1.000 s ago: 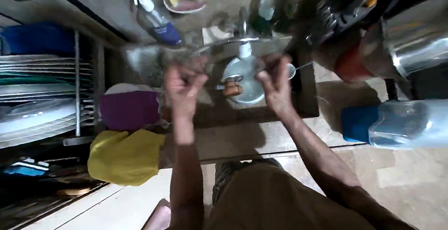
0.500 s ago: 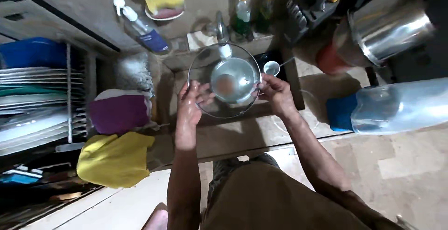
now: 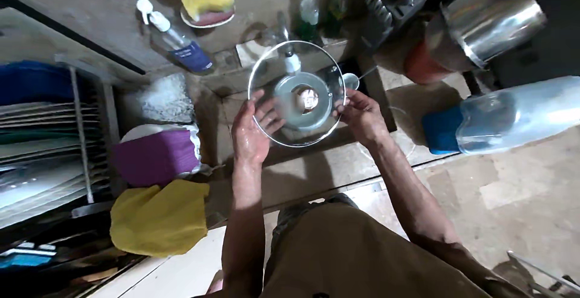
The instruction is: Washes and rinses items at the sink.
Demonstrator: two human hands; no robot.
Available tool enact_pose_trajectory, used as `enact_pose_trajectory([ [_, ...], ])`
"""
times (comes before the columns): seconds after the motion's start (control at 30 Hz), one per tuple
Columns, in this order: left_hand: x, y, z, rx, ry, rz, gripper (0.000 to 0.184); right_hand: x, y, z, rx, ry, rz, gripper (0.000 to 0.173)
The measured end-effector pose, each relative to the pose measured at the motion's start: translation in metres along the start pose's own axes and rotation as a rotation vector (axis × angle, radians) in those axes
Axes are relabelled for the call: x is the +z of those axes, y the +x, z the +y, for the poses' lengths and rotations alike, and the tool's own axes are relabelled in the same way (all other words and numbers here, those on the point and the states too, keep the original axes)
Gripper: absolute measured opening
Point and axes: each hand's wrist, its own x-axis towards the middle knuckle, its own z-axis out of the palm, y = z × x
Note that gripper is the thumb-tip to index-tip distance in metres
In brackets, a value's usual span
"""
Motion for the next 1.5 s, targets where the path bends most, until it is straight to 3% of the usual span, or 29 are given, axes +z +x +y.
enact_pose_trajectory([
  [0.6,-0.003,0.011,-0.01,0.001,-0.027,-0.219,0.055,-0.004,0.013,0.022,0.095,0.048,0.074,0.04],
  [0.9,0.006,0.017,-0.022,0.028,-0.109,-0.092,0.048,-0.014,0.015,0.031,0.113,0.08,0.092,0.039],
  [1.17,0.008,0.02,-0.027,-0.001,-0.186,-0.176,0.047,-0.02,0.018,0.035,0.134,0.133,0.104,0.04],
  [1.5,0.011,0.029,-0.034,0.017,-0.084,-0.112,0.041,-0.031,0.015,0.037,0.155,0.174,0.132,0.039],
])
